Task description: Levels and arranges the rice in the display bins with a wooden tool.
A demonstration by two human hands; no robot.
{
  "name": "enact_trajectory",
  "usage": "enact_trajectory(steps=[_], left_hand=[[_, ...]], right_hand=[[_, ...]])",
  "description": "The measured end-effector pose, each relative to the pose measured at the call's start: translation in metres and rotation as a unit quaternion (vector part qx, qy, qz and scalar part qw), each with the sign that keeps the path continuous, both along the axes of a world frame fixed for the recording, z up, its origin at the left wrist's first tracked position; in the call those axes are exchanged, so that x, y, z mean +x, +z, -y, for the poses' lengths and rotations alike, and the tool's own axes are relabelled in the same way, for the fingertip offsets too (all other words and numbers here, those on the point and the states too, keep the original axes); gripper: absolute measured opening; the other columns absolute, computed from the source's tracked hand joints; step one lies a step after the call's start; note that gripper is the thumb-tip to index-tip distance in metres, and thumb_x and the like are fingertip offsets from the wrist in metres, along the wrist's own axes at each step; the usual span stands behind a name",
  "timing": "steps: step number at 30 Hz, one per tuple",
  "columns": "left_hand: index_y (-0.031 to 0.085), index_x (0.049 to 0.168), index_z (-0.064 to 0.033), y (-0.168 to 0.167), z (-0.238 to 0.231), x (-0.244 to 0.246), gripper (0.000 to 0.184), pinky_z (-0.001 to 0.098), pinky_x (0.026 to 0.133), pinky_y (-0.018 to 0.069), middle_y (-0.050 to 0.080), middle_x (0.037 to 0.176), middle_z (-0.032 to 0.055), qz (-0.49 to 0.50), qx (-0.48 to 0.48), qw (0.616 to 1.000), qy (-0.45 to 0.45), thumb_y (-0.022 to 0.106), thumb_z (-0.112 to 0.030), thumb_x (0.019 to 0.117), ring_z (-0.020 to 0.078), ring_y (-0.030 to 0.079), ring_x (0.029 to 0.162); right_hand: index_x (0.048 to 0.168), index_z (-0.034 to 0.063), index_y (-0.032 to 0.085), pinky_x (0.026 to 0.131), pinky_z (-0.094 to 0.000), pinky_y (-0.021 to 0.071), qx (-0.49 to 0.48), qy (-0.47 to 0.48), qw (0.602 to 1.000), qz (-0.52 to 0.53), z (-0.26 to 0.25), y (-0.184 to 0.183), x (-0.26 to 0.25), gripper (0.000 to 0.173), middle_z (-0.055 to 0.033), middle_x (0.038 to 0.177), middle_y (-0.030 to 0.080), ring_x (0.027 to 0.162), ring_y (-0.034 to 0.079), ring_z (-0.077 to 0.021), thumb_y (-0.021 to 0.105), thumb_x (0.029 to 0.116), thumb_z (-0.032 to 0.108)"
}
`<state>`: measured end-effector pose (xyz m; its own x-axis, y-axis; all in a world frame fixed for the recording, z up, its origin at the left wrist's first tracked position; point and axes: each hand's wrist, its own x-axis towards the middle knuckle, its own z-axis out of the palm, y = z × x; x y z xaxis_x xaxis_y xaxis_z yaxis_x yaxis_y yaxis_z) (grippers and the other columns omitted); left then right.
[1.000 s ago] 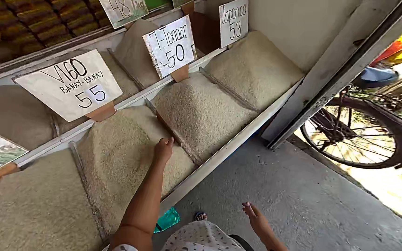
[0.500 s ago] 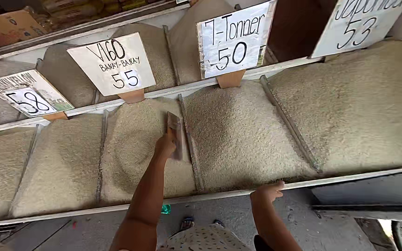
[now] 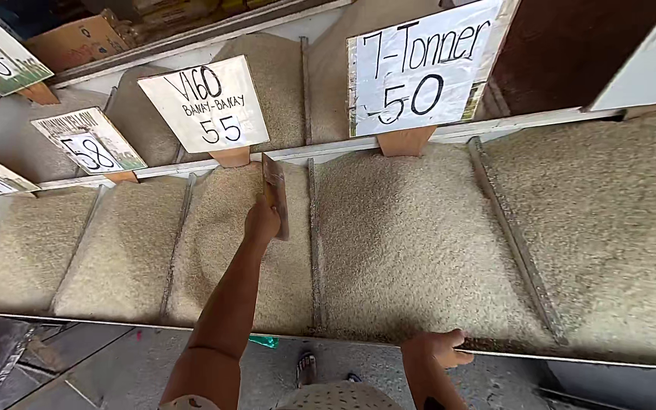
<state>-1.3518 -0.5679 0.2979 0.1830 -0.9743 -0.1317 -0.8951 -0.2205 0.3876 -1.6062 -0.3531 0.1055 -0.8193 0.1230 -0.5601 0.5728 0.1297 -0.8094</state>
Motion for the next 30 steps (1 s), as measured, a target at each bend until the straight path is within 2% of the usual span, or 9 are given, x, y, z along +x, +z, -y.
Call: enact_trajectory(steps=[2, 6, 10, 12, 16, 20, 22, 26, 30], left_hand=[[0.043, 0.142, -0.0021, -0.027, 0.013, -0.030, 0.044, 0.0602, 0.087, 0.0573, 0.069, 0.114, 0.0247, 0.006, 0.013, 0.999, -0.039, 0.055, -0.026, 0.1062, 0.0416, 0.071, 0.104], [0.036, 0.154, -0.0056, -0.063, 0.041, -0.059, 0.057, 0.0609, 0.091, 0.0564, 0.068, 0.123, 0.0241, 0.048, 0.074, 0.995, -0.049, 0.054, -0.031, 0.1067, 0.0413, 0.069, 0.112], [0.044, 0.145, -0.0039, -0.059, 0.052, -0.018, 0.049, 0.0606, 0.092, 0.0562, 0.068, 0.122, 0.0239, 0.030, 0.069, 0.996, -0.039, 0.054, -0.033, 0.1069, 0.0408, 0.069, 0.113], [0.045, 0.146, -0.0032, -0.049, 0.048, 0.011, 0.051, 0.0611, 0.094, 0.0552, 0.068, 0.122, 0.0252, 0.014, 0.049, 0.999, -0.017, 0.055, -0.034, 0.1068, 0.0415, 0.069, 0.114], [0.046, 0.142, -0.0017, -0.022, 0.031, 0.054, 0.049, 0.0633, 0.094, 0.0543, 0.069, 0.117, 0.0267, 0.000, 0.011, 0.999, 0.035, 0.057, -0.034, 0.1067, 0.0436, 0.069, 0.112], [0.046, 0.140, -0.0014, -0.002, 0.004, 0.036, 0.045, 0.0627, 0.091, 0.0548, 0.069, 0.113, 0.0264, -0.004, -0.022, 0.998, 0.056, 0.056, -0.031, 0.1076, 0.0437, 0.069, 0.109], [0.043, 0.144, -0.0003, -0.016, -0.009, 0.004, 0.050, 0.0612, 0.090, 0.0562, 0.069, 0.113, 0.0257, -0.004, -0.003, 1.000, 0.016, 0.057, -0.029, 0.1064, 0.0423, 0.070, 0.106], [0.040, 0.148, -0.0035, -0.067, -0.018, -0.045, 0.052, 0.0564, 0.094, 0.0562, 0.070, 0.119, 0.0219, 0.034, 0.104, 0.992, -0.067, 0.056, -0.029, 0.1050, 0.0381, 0.070, 0.113], [0.046, 0.143, -0.0016, -0.065, 0.004, -0.002, 0.049, 0.0607, 0.094, 0.0546, 0.067, 0.122, 0.0245, 0.020, 0.093, 0.992, -0.079, 0.057, -0.031, 0.1053, 0.0413, 0.068, 0.114]], right_hand=[[0.164, 0.0098, 0.010, 0.118, -0.0433, 0.0380, -0.001, -0.005, 1.000, -0.005, 0.001, 0.000, 0.000, 0.072, -0.0166, 0.164, 0.032, 0.149, 0.038, -0.0254, 0.039, 0.1082, 0.045], [0.164, 0.0090, 0.009, 0.119, -0.0431, 0.0366, 0.005, 0.000, 1.000, -0.016, 0.002, -0.002, 0.001, 0.071, -0.0168, 0.165, 0.031, 0.150, 0.037, -0.0249, 0.037, 0.1084, 0.044], [0.164, 0.0117, 0.010, 0.118, -0.0438, 0.0372, -0.001, -0.001, 1.000, -0.020, 0.000, -0.005, 0.002, 0.070, -0.0145, 0.165, 0.031, 0.149, 0.037, -0.0233, 0.036, 0.1080, 0.045], [0.164, 0.0121, 0.010, 0.118, -0.0442, 0.0375, -0.004, 0.002, 1.000, -0.022, 0.000, -0.008, 0.002, 0.070, -0.0143, 0.165, 0.031, 0.149, 0.037, -0.0234, 0.035, 0.1080, 0.046], [0.164, 0.0098, 0.009, 0.118, -0.0463, 0.0381, 0.009, 0.016, 1.000, -0.017, -0.003, -0.006, 0.002, 0.074, -0.0183, 0.165, 0.030, 0.150, 0.037, -0.0277, 0.038, 0.1069, 0.047], [0.164, 0.0096, 0.008, 0.117, -0.0454, 0.0393, 0.029, 0.021, 0.999, -0.009, -0.001, -0.002, 0.003, 0.077, -0.0190, 0.163, 0.033, 0.148, 0.039, -0.0278, 0.041, 0.1063, 0.048], [0.164, 0.0090, 0.009, 0.117, -0.0450, 0.0392, 0.036, 0.023, 0.999, -0.009, -0.001, 0.000, 0.003, 0.076, -0.0198, 0.162, 0.034, 0.148, 0.040, -0.0281, 0.041, 0.1067, 0.048], [0.164, 0.0083, 0.011, 0.116, -0.0446, 0.0404, 0.048, 0.023, 0.999, -0.013, -0.001, -0.001, 0.004, 0.075, -0.0190, 0.161, 0.037, 0.146, 0.042, -0.0281, 0.040, 0.1069, 0.048], [0.164, 0.0084, 0.012, 0.115, -0.0454, 0.0419, 0.060, 0.030, 0.998, -0.013, 0.000, -0.001, 0.006, 0.074, -0.0193, 0.161, 0.037, 0.146, 0.043, -0.0286, 0.038, 0.1068, 0.048]])
